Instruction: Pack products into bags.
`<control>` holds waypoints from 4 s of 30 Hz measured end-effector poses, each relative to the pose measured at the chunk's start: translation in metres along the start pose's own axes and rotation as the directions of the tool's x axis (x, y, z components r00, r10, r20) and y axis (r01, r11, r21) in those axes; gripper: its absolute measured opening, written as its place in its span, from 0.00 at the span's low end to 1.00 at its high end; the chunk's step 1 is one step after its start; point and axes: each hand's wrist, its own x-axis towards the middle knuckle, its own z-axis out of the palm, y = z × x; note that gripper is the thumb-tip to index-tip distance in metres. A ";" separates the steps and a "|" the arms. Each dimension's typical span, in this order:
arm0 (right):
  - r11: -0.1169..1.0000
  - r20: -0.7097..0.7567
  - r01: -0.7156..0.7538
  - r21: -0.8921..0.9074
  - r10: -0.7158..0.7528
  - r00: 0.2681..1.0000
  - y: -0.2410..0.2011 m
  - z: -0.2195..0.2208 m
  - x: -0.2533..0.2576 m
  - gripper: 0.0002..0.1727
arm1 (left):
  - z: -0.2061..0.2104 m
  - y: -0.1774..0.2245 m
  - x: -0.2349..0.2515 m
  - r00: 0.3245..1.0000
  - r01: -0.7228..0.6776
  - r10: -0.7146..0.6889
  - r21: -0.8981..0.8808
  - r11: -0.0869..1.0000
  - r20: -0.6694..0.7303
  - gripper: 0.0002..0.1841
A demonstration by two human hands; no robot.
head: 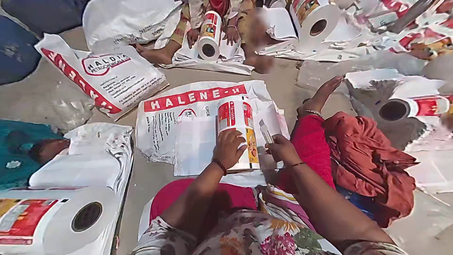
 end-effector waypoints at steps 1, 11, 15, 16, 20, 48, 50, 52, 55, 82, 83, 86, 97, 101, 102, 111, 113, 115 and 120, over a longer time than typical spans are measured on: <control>0.998 0.035 0.008 -0.054 -0.006 0.999 -0.013 0.000 0.004 0.17 | 0.003 -0.005 0.001 0.996 0.085 -0.085 -0.063 0.994 -0.009 0.22; 0.881 0.105 0.115 -0.459 -0.075 0.992 -0.108 0.047 0.100 0.33 | 0.003 -0.014 -0.003 0.963 0.266 -0.257 -0.130 0.955 0.078 0.34; 0.869 0.037 0.084 -0.489 -0.075 0.996 -0.114 0.060 0.118 0.33 | 0.003 -0.020 -0.005 0.973 0.228 -0.219 -0.174 0.958 0.070 0.33; 0.864 0.032 0.084 -0.496 -0.078 0.996 -0.115 0.061 0.121 0.33 | 0.003 -0.022 -0.005 0.975 0.219 -0.211 -0.195 0.956 0.065 0.33; 0.816 0.041 0.087 -0.571 -0.077 0.996 -0.118 0.066 0.125 0.32 | 0.006 -0.026 -0.006 0.979 0.204 -0.195 -0.236 0.950 0.060 0.33; 0.988 0.284 0.034 0.154 -0.077 0.956 -0.031 -0.044 -0.142 0.33 | -0.001 -0.015 -0.007 0.975 -0.224 0.222 -0.183 0.957 -0.032 0.25; 0.931 0.249 0.024 0.364 -0.122 0.961 0.003 -0.031 -0.122 0.33 | -0.008 -0.006 0.003 0.964 -0.255 0.262 -0.112 0.960 0.047 0.24; 0.878 0.228 -0.040 0.477 -0.079 0.971 0.033 -0.012 -0.102 0.31 | -0.014 -0.003 0.014 0.946 -0.312 0.315 -0.058 0.948 0.071 0.23; 0.904 0.321 -0.132 0.407 -0.006 0.947 0.051 0.000 -0.086 0.33 | -0.016 -0.002 0.022 0.926 -0.374 0.372 0.011 0.927 0.069 0.23; 0.874 0.311 -0.082 0.480 -0.082 0.947 0.062 -0.013 -0.071 0.36 | -0.015 0.016 0.021 0.954 -0.237 0.201 0.148 0.960 0.224 0.32; 0.879 0.299 -0.092 0.468 -0.060 0.952 0.060 -0.011 -0.071 0.35 | -0.016 0.014 0.020 0.957 -0.231 0.198 0.148 0.962 0.212 0.32; 0.904 0.266 -0.132 0.406 0.021 0.964 0.055 -0.008 -0.074 0.33 | -0.013 0.010 0.016 0.966 -0.214 0.191 0.128 0.968 0.174 0.33; 0.925 0.237 -0.196 0.326 0.121 0.964 0.053 0.006 -0.069 0.40 | -0.014 0.003 0.012 0.996 -0.036 0.032 0.038 0.999 0.086 0.31; 0.930 0.247 -0.205 0.304 0.131 0.960 0.049 0.010 -0.072 0.39 | -0.011 -0.002 0.008 0.999 -0.037 0.037 -0.004 0.999 0.018 0.31; 0.929 0.248 -0.208 0.306 0.133 0.960 0.049 0.011 -0.072 0.39 | -0.011 -0.003 0.007 0.999 -0.037 0.037 -0.017 0.999 0.005 0.31; 0.937 0.252 -0.205 0.281 0.134 0.958 0.047 0.015 -0.077 0.40 | -0.006 -0.003 0.005 0.990 -0.119 0.116 -0.025 0.993 -0.084 0.28; 0.943 0.268 -0.203 0.263 0.131 0.955 0.047 0.020 -0.075 0.40 | -0.011 -0.007 0.001 0.995 -0.085 0.084 -0.018 0.996 -0.061 0.28; 0.953 0.278 -0.191 0.237 0.122 0.953 0.047 0.026 -0.071 0.41 | -0.016 -0.012 -0.004 0.999 -0.038 0.038 -0.011 0.999 -0.034 0.29; 0.936 0.242 -0.192 0.295 0.121 0.963 0.052 0.015 -0.075 0.42 | -0.008 -0.008 0.001 0.988 -0.109 0.103 -0.048 0.993 -0.111 0.28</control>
